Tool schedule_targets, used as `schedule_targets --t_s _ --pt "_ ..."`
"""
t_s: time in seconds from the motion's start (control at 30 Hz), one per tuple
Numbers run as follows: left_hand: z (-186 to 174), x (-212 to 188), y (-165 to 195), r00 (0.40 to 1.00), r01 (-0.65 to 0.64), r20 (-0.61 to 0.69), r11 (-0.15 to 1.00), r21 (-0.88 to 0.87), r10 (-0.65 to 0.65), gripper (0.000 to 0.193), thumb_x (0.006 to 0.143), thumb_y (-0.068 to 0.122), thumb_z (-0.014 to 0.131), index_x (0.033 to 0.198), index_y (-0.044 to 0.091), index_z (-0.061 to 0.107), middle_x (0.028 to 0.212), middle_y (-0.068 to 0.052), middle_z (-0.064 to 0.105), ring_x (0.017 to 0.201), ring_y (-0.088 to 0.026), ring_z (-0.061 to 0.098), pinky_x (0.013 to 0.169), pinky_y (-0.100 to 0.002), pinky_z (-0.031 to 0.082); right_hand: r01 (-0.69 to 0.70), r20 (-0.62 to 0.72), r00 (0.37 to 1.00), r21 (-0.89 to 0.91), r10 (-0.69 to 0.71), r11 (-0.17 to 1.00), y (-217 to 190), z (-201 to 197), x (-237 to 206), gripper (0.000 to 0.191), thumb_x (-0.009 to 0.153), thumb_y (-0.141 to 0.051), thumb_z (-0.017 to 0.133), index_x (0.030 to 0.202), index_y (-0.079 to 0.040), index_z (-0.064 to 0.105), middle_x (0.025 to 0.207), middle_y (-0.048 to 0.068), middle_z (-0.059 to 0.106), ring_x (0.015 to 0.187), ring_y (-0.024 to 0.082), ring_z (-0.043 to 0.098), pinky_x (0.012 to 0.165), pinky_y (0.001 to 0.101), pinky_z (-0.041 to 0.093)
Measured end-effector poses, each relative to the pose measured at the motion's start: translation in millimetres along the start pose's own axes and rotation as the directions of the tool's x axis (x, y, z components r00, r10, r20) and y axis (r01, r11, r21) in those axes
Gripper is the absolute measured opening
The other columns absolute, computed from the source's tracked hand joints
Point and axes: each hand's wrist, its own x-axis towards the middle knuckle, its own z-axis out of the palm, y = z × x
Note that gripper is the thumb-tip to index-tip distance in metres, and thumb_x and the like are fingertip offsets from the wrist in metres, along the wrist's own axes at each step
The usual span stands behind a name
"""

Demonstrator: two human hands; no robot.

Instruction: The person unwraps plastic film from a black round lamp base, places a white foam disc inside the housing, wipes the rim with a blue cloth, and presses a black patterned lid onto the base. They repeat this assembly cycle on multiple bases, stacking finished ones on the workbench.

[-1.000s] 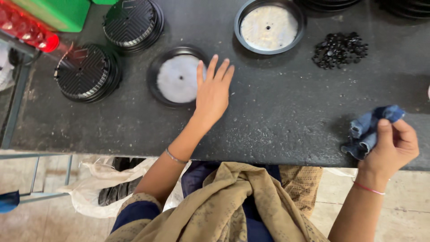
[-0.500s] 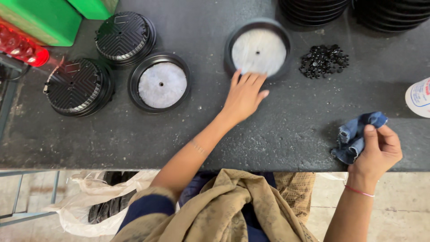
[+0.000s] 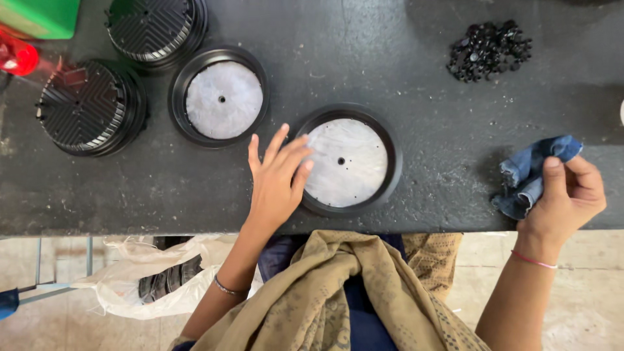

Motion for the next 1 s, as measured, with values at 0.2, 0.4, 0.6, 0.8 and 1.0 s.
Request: schedule_targets --t_s 0.2,0.4,0.6,0.8,1.0 --pt "4.5 6.8 15.5 0.994 0.079 -0.069 0.994 -0.08 -0.084 0.029 0.107 0.024 0.058 0.129 0.007 0.064 0.141 -0.011 0.062 0.145 -0.031 0.047 0.125 -0.056 0.02 0.04 0.003 0.999 -0.118 -0.04 0.992 -1.2 9.9 -6.8 0.012 0.11 0.011 0.07 0.118 0.003 0.068 0.114 0.005 0.071 0.103 0.01 0.065 0.1 0.0225 0.053" --pt "18.8 -2.6 38.0 0.997 0.032 0.071 0.997 -0.071 -0.027 0.044 0.101 0.03 0.061 0.135 0.002 0.06 0.146 -0.019 0.053 0.142 -0.039 0.041 0.12 -0.057 0.024 0.078 0.163 0.986 -0.317 -0.026 0.945 -29.2 59.8 -39.2 0.012 0.106 0.01 0.075 0.114 0.002 0.071 0.114 0.003 0.067 0.097 0.007 0.06 0.088 0.0193 0.049" --pt "-6.9 -9.2 9.4 0.983 0.117 -0.133 0.991 -0.058 -0.124 0.03 0.11 0.015 0.055 0.138 0.008 0.061 0.149 -0.013 0.057 0.142 -0.035 0.05 0.122 -0.05 0.034 0.047 0.241 0.97 -0.268 0.02 0.962 -72.9 92.5 -57.5 0.013 0.104 0.013 0.073 0.113 0.003 0.073 0.117 0.005 0.068 0.102 0.008 0.061 0.094 0.0202 0.051" --pt "-31.2 -17.9 -24.9 0.915 0.297 -0.179 0.905 -0.304 -0.361 0.03 0.106 0.002 0.057 0.136 0.007 0.062 0.136 -0.011 0.063 0.105 -0.022 0.065 0.093 -0.032 0.056 0.056 0.232 0.972 -0.356 0.03 0.933 -91.3 86.1 -53.1 0.016 0.103 0.013 0.072 0.114 0.002 0.071 0.114 0.005 0.068 0.102 0.009 0.064 0.092 0.0205 0.051" --pt "-27.2 -21.7 -27.4 0.834 0.491 -0.053 0.783 -0.383 -0.549 0.032 0.102 0.011 0.067 0.134 0.007 0.063 0.118 -0.008 0.067 0.081 -0.014 0.063 0.071 -0.028 0.053 -0.116 0.228 0.953 -0.335 0.2 0.935 -100.4 61.4 -57.4 0.015 0.112 0.008 0.064 0.122 -0.003 0.067 0.12 0.002 0.069 0.104 0.008 0.063 0.097 0.0196 0.05"
